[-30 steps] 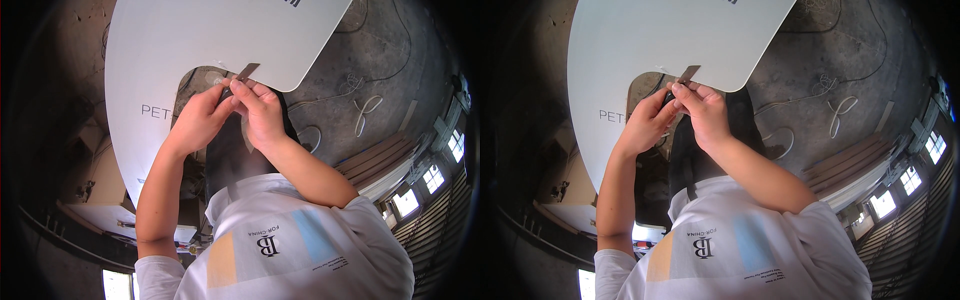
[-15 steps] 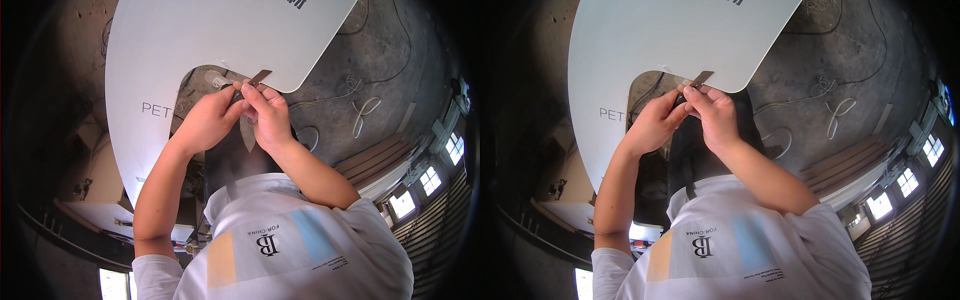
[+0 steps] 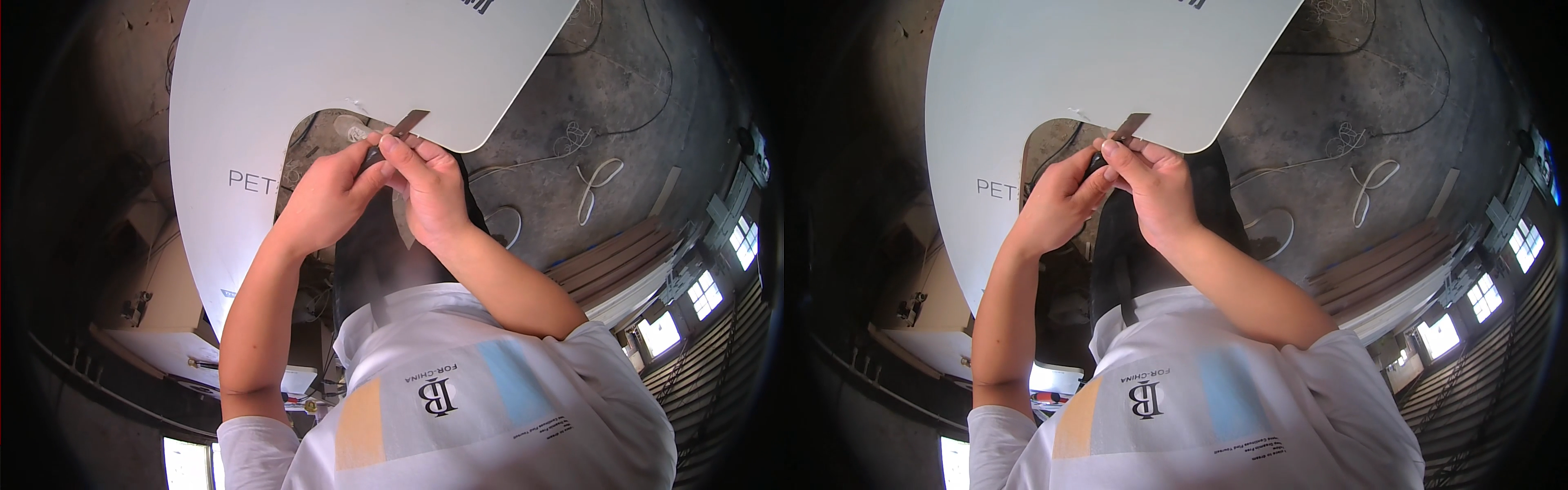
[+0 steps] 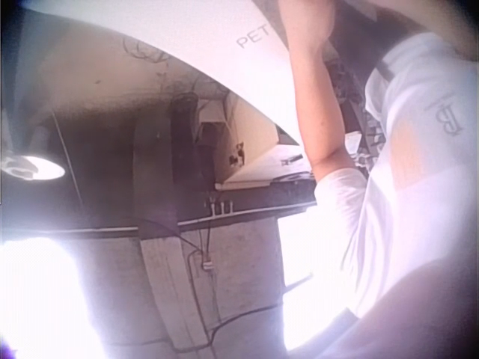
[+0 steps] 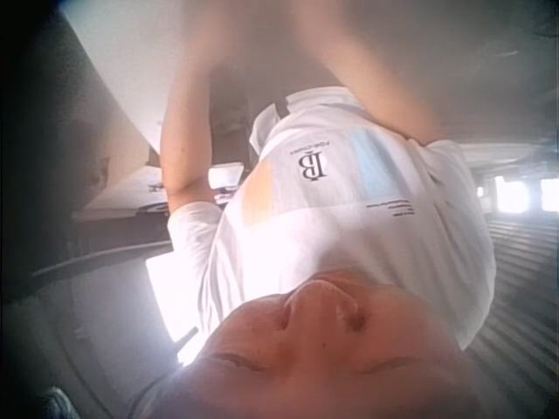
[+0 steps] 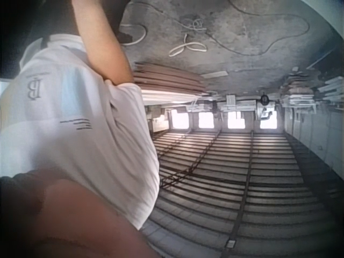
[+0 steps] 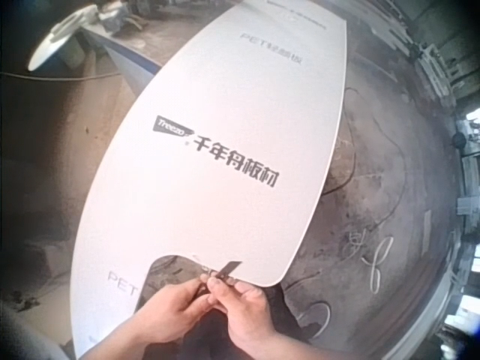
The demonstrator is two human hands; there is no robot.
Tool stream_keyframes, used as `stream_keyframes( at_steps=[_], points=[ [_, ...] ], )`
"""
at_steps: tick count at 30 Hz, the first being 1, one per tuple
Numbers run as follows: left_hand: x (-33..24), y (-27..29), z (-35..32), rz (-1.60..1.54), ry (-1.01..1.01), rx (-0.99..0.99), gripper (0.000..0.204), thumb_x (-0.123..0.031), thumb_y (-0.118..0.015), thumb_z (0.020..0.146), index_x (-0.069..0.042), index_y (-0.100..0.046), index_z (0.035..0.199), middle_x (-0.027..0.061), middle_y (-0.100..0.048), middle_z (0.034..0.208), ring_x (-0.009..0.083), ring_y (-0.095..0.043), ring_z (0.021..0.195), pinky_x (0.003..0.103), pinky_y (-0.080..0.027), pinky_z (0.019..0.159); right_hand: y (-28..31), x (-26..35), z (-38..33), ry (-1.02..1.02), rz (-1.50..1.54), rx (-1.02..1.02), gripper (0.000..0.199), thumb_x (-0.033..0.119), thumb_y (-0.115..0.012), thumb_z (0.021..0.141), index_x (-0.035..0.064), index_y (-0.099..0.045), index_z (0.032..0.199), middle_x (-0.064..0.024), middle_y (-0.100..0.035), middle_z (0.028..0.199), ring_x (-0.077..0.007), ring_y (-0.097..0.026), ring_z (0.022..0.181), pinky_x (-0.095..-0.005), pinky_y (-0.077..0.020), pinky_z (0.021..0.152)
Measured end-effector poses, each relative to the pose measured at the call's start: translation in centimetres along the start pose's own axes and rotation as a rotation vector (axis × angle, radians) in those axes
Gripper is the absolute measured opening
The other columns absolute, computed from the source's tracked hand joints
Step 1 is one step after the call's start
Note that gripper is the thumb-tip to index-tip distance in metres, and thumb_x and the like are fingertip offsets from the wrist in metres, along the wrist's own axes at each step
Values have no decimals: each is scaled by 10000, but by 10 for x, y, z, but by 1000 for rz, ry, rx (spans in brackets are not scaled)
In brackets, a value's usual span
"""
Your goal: The person uses a utility knife to trim excess material from the edge of a white panel, then uses a heat gun and a roller tool to smooth and secure the edge of the panel.
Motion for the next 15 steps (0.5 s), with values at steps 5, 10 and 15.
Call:
stream_keyframes(
  at_steps=[5, 10, 15],
  points=[
    [4, 0, 0, -5, 4, -25, 408, -309, -594, 1062, 27, -605, 1294, 136, -607, 746, 236, -554, 666, 375, -472, 659, -3, -1, 1, 0, 20, 1, 271, 205, -764, 965, -27, -740, 1102, -50, -724, 944, -94, -634, 815, -290, -562, 815],
    [-1, -2, 0, -7, -26, -12, 364, -297, -591, 1066, 32, -610, 1218, 131, -604, 751, 227, -550, 671, 369, -470, 662, 2, 1, -1, 7, -6, 12, 296, 207, -767, 965, -41, -735, 1123, -55, -731, 967, -85, -623, 796, -286, -564, 797],
    [-5, -3, -1, -16, -14, 12, 355, -283, -582, 1070, 23, -608, 1248, 122, -604, 757, 212, -546, 683, 358, -469, 672, 4, 1, -1, 10, -12, 17, 303, 207, -768, 965, -46, -731, 1128, -63, -732, 987, -82, -619, 795, -285, -566, 803]
  ],
)
Point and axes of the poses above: each hand's wrist, its own z-axis towards the middle knuckle, its own y-axis out of the back of the hand, x = y × z, the point moved 3 cm from there along z, towards the middle knuckle
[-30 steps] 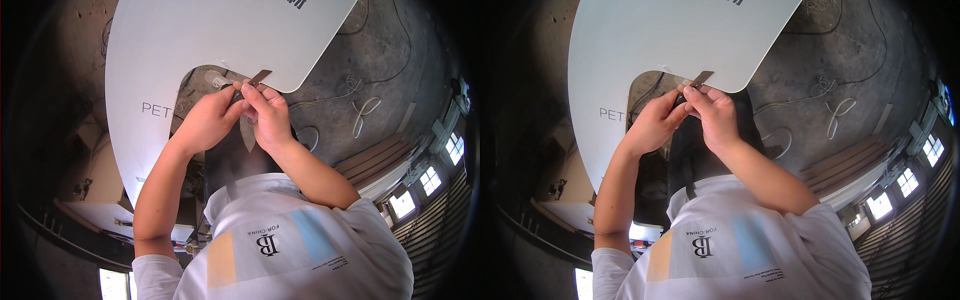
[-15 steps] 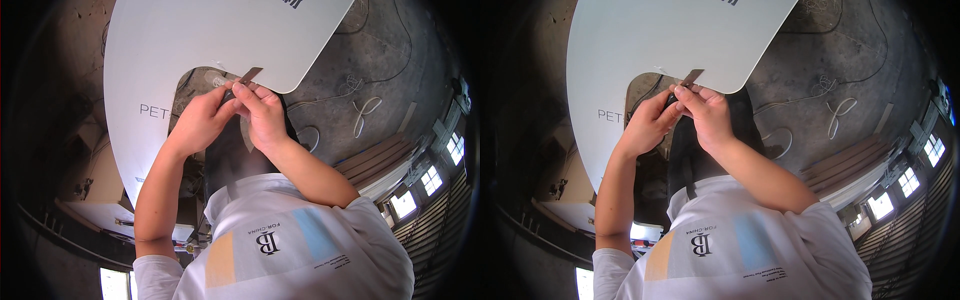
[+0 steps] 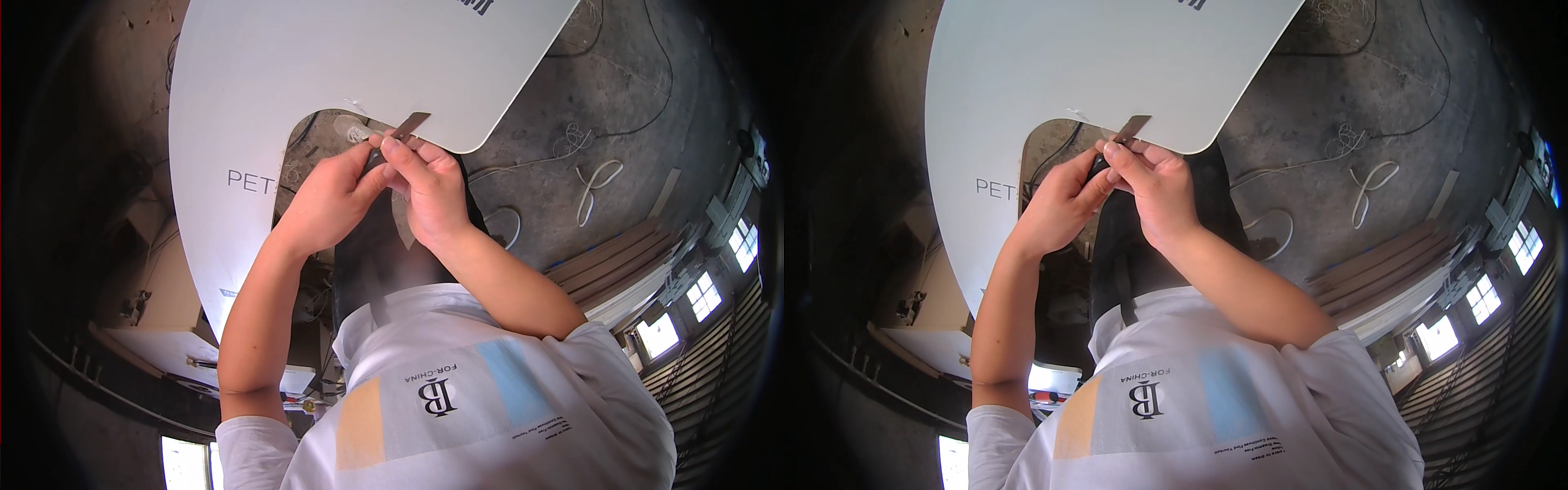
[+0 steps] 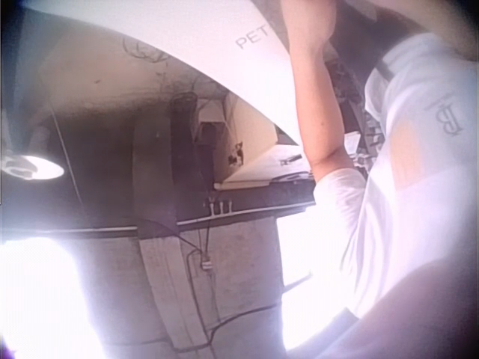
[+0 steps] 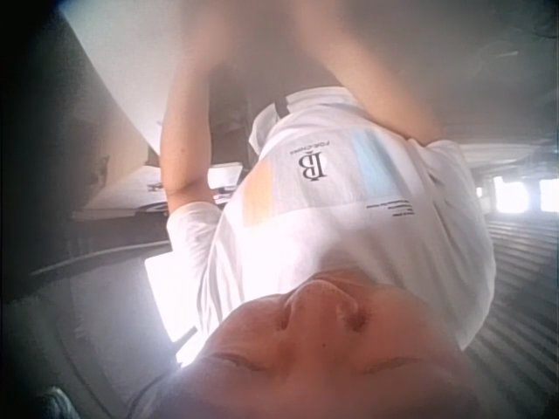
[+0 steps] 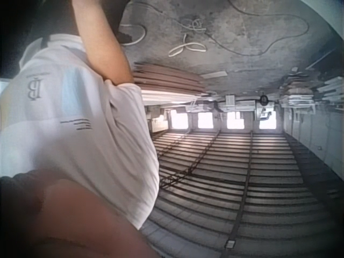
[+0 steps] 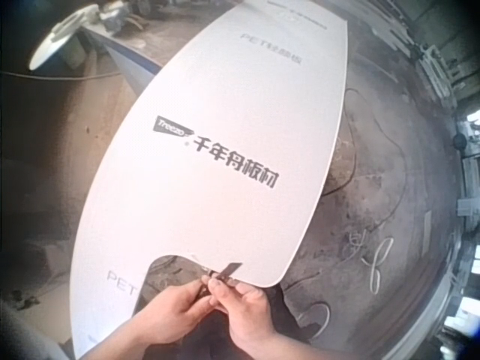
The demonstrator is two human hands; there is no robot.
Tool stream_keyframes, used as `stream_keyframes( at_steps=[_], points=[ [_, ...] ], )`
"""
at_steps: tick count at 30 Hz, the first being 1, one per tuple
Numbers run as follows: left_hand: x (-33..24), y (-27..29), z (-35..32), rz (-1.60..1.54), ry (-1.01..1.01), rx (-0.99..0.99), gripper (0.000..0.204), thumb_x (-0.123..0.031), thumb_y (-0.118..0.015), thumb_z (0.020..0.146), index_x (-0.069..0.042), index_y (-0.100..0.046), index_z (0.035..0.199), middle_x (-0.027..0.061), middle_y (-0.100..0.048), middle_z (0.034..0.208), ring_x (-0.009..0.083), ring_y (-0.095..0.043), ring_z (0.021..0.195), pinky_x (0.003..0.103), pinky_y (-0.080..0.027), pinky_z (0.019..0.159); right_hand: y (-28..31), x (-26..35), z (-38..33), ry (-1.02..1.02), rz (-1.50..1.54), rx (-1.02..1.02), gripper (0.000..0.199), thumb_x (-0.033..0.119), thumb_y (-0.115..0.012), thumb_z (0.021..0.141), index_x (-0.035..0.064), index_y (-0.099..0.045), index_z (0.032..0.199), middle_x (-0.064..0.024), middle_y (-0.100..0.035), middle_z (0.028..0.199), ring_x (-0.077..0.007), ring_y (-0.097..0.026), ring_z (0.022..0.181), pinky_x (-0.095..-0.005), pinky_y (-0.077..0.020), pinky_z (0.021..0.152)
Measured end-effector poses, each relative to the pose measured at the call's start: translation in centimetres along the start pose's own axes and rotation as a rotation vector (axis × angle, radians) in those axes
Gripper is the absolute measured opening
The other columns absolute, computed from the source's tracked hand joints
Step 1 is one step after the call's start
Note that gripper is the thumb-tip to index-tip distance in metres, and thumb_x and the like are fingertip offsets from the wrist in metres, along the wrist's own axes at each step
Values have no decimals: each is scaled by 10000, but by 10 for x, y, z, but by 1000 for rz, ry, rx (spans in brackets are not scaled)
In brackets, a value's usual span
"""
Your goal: The person uses a utility knife to trim excess material from the edge of a white panel, then uses a heat gun and a roller tool to smooth and secure the edge of the panel.
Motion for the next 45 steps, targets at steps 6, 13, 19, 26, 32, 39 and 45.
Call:
stream_keyframes(
  at_steps=[6, 13, 19, 26, 32, 39, 45],
  points=[
    [-1, 1, 0, -23, -19, 20, 396, -273, -583, 1070, 16, -578, 1341, 116, -600, 759, 207, -534, 687, 355, -471, 680, 3, -2, 0, -15, -23, 26, 216, 209, -752, 978, 34, -728, 1102, -41, -739, 1042, -72, -630, 842, -285, -561, 832],
    [8, 1, 4, -23, -30, 47, 353, -297, -581, 1075, 48, -615, 1143, 123, -572, 738, 214, -512, 676, 373, -456, 659, 3, -1, -1, -13, -23, 1, 248, 222, -750, 980, -2, -731, 1085, -65, -739, 1003, -97, -660, 830, -293, -586, 817],
    [4, 1, 4, -26, 1, 63, 371, -315, -584, 1073, 55, -609, 1082, 121, -571, 735, 210, -506, 677, 375, -453, 655, 6, -1, -1, -15, -27, -7, 224, 216, -748, 979, 4, -731, 1048, -53, -731, 942, -108, -671, 843, -303, -588, 820],
    [5, -1, 5, -31, 2, 78, 370, -315, -576, 1076, 53, -607, 1092, 135, -601, 760, 215, -534, 696, 378, -468, 675, 7, 0, -2, -5, -15, -10, 200, 205, -749, 977, 13, -735, 1031, -57, -732, 948, -111, -673, 837, -312, -594, 831],
    [2, -8, 6, -69, 24, 119, 363, -311, -574, 1074, 48, -614, 1107, 149, -621, 778, 232, -555, 705, 383, -478, 689, 19, 0, -5, -33, -16, -20, 199, 190, -749, 975, 14, -730, 1065, -49, -726, 939, -118, -685, 883, -316, -600, 842],
    [3, -21, 8, -4, 40, 134, 370, -322, -569, 1072, 39, -616, 1135, 165, -626, 775, 252, -576, 708, 387, -482, 694, 33, 3, -9, -55, -76, -17, 155, 184, -737, 984, 65, -731, 1083, -8, -700, 872, -115, -683, 1005, -305, -566, 844],
    [1, -30, 7, -10, 24, 109, 390, -330, -572, 1067, 45, -618, 1164, 175, -631, 766, 281, -597, 705, 399, -488, 695, 43, 6, -12, -55, -101, -37, 191, 167, -751, 969, 22, -728, 1091, -38, -710, 898, -143, -706, 985, -329, -593, 869]
  ],
)
Point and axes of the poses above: each hand's wrist, its own z-axis towards the middle knuckle, its own y-axis out of the back of the hand, x = y × z, the point moved 3 cm from there along z, towards the middle knuckle
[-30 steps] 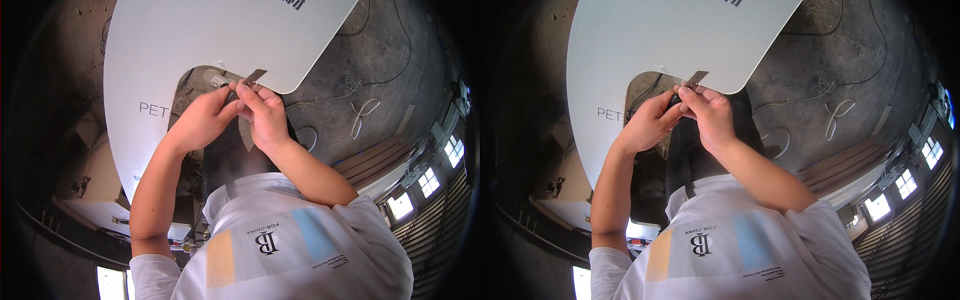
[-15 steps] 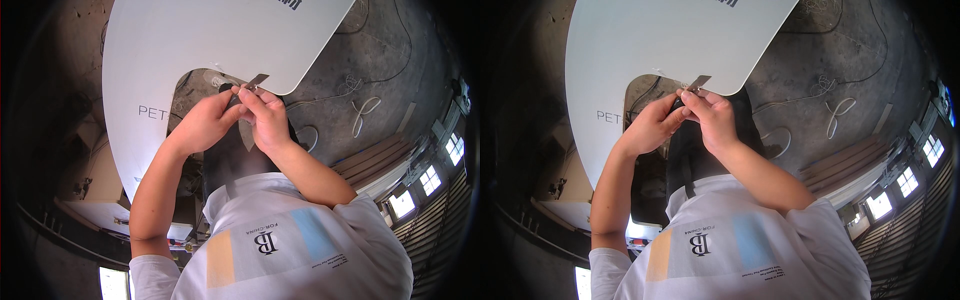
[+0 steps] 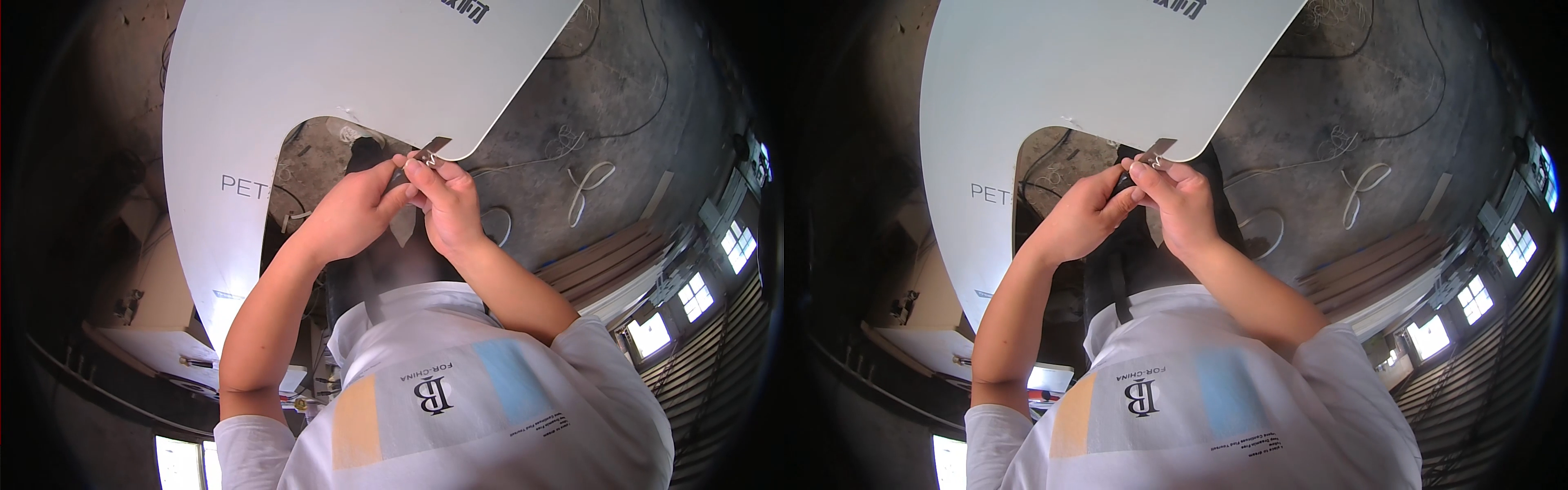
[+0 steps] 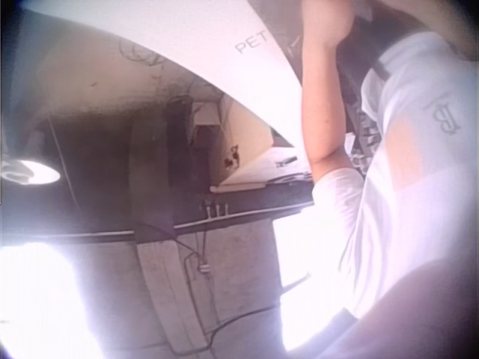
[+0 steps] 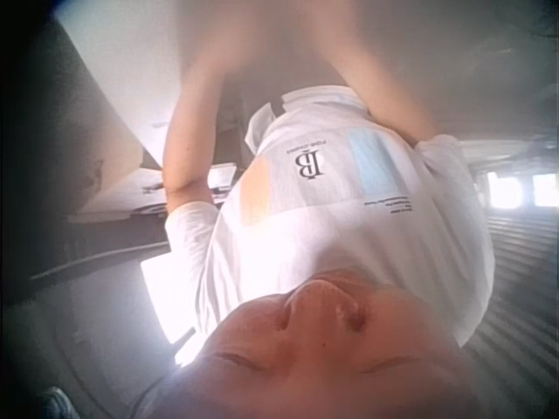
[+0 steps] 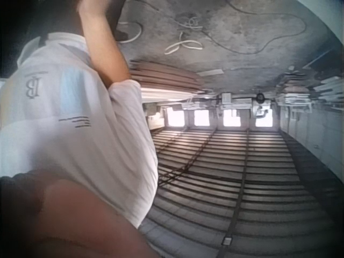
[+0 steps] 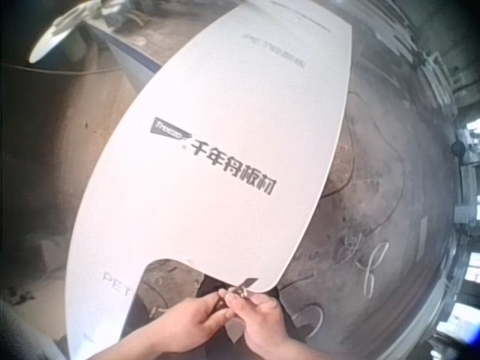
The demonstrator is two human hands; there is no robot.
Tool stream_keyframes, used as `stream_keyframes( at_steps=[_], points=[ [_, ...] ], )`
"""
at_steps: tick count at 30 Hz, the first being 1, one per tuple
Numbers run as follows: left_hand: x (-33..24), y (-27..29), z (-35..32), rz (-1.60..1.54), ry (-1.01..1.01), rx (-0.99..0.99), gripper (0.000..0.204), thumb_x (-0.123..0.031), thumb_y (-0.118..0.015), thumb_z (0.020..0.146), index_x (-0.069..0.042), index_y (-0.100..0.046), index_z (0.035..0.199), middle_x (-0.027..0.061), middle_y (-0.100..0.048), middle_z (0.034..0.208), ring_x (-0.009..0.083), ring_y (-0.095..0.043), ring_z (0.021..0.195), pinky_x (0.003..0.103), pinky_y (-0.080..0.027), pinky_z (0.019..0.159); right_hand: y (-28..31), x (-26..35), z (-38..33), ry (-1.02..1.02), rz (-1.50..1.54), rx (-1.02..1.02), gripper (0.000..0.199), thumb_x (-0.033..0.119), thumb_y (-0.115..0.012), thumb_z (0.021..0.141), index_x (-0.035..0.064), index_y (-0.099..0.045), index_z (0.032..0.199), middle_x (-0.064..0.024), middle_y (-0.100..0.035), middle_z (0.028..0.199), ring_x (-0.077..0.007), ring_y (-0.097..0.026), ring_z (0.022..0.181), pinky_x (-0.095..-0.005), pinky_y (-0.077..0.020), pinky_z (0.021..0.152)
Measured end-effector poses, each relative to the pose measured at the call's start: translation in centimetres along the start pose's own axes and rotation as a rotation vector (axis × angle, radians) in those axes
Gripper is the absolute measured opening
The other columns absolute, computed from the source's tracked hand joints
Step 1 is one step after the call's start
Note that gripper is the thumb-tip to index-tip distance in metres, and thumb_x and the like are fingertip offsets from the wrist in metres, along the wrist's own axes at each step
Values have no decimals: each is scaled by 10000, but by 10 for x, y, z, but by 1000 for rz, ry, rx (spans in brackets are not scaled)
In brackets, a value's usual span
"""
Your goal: The person uses a utility knife to trim excess material from the edge of a white panel, then uses a heat gun and a roller tool to smooth and secure the edge of the panel.
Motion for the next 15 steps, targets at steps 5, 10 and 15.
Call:
stream_keyframes(
  at_steps=[5, 10, 15],
  points=[
    [2, -8, 4, 14, -4, 34, 427, -325, -579, 1065, 47, -604, 1273, 181, -642, 775, 292, -610, 709, 403, -491, 698, 8, 4, -2, 18, -24, 29, 189, 167, -750, 971, 22, -728, 1091, -43, -718, 918, -176, -704, 1083, -342, -586, 897],
    [0, -17, 5, -52, -48, -5, 418, -306, -586, 1061, 44, -599, 1289, 185, -649, 778, 292, -632, 721, 401, -498, 702, 16, 8, -4, -5, -56, 14, 197, 152, -745, 974, 12, -717, 1109, -49, -716, 889, -207, -693, 1156, -347, -580, 923],
    [-4, -28, 5, -125, -49, -24, 405, -299, -590, 1056, 41, -601, 1275, 192, -662, 789, 315, -657, 739, 410, -507, 711, 26, 14, -4, -21, -106, 33, 206, 136, -738, 977, 4, -706, 1131, -50, -715, 872, -219, -696, 1160, -347, -582, 921]
  ],
)
Point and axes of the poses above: each hand's wrist, its own z-axis towards the middle knuckle, its own y-axis out of the back of the hand, x = y × z, the point moved 3 cm from there along z, towards the middle knuckle
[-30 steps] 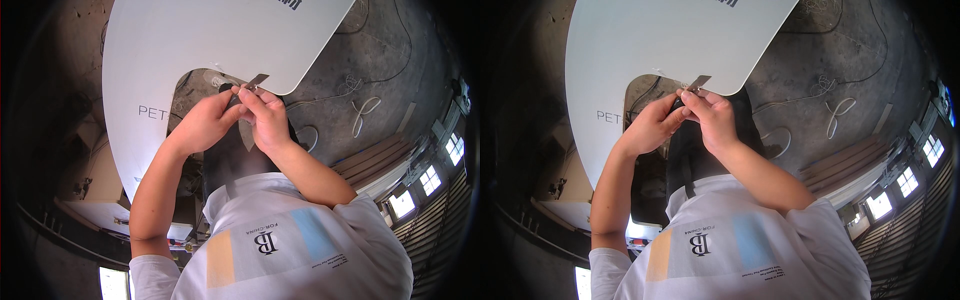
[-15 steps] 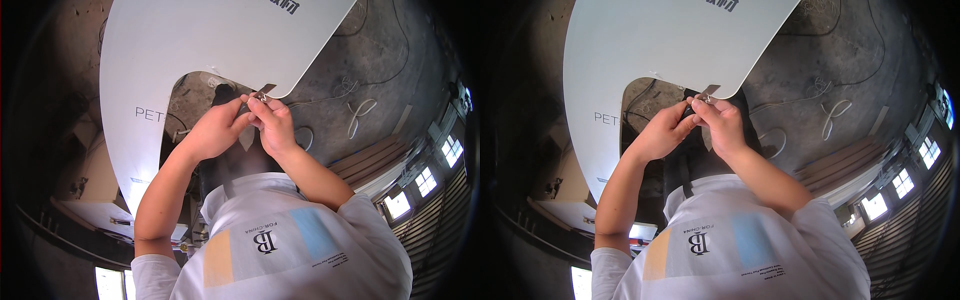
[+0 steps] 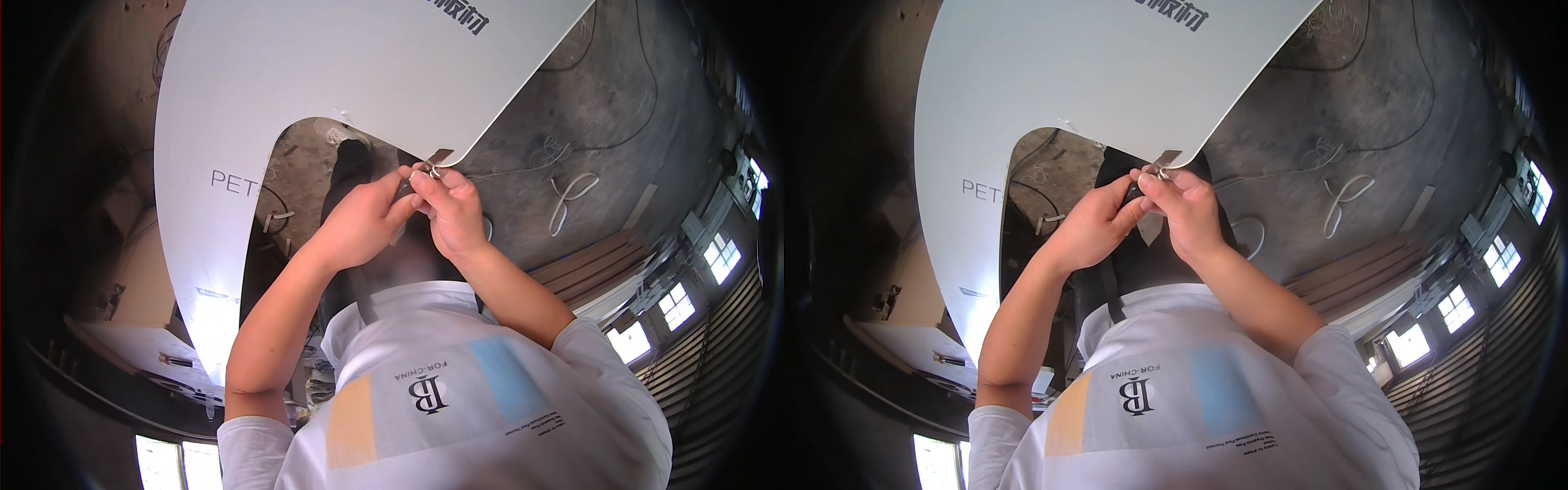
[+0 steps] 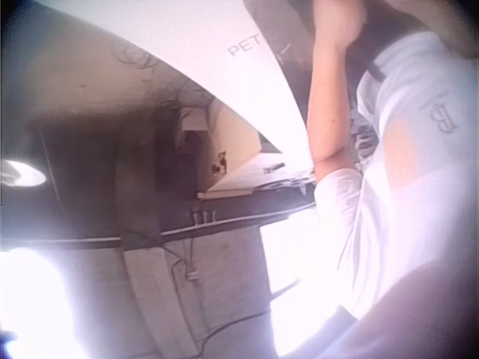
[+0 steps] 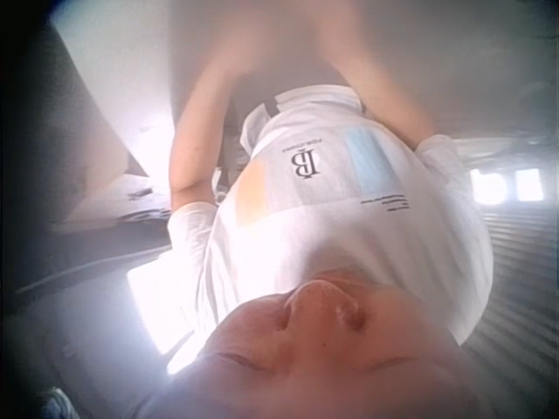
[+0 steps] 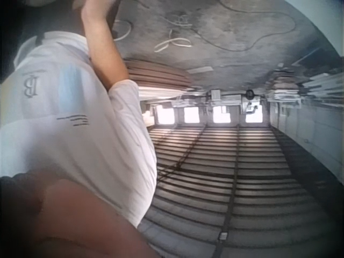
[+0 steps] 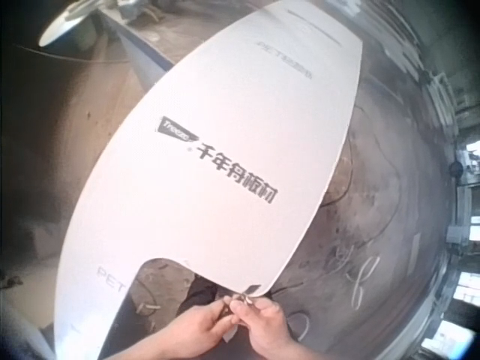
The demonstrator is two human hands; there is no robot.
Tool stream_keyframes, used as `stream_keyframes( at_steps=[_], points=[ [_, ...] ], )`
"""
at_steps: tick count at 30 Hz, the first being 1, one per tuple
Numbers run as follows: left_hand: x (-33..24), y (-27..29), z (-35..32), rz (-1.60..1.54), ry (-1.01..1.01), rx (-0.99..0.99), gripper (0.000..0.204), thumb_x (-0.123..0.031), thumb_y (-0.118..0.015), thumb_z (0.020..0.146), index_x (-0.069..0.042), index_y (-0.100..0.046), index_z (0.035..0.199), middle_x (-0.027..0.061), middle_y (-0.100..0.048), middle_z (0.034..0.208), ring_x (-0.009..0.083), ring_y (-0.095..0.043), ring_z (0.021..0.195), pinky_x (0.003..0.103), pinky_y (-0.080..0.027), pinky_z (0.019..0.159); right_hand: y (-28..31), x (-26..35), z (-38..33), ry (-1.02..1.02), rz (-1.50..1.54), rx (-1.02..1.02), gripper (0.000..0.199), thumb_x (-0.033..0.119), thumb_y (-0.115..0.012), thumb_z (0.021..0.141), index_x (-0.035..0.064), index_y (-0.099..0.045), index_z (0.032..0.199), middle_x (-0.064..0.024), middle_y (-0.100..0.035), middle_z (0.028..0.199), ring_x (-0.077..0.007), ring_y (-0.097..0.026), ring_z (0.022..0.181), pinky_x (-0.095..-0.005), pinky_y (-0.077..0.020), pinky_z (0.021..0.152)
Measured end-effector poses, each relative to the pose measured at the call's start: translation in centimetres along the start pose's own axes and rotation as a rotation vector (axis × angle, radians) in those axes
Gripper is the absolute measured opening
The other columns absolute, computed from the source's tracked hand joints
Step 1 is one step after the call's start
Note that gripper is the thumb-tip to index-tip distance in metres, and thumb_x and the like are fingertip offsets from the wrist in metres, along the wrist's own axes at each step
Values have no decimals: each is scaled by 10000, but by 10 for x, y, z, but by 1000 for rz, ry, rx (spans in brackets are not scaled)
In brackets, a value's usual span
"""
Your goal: The person uses a utility knife to trim excess material from the edge of a white panel, then uses a heat gun and a roller tool to smooth and secure the edge of the panel.
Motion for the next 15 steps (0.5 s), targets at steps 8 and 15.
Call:
stream_keyframes(
  at_steps=[8, 15],
  points=[
    [15, -26, 5, -94, -70, -104, 397, -263, -589, 1072, 16, -568, 1354, 91, -587, 761, 168, -521, 688, 325, -465, 670, 17, 9, 4, -49, -112, 49, 234, 124, -728, 982, -15, -685, 1165, -54, -713, 851, -226, -701, 1153, -337, -594, 891],
    [14, -43, 6, -143, -91, -188, 424, -253, -584, 1069, 20, -549, 1390, 104, -602, 776, 181, -551, 704, 329, -485, 702, 26, 25, 7, -83, -192, 119, 197, 114, -726, 980, -10, -699, 1131, -51, -715, 866, -216, -701, 1142, -333, -598, 883]
  ],
)
Point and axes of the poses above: each hand's wrist, its own z-axis towards the middle knuckle, its own y-axis out of the back of the hand, x = y × z, the point moved 3 cm from there along z, towards the middle knuckle
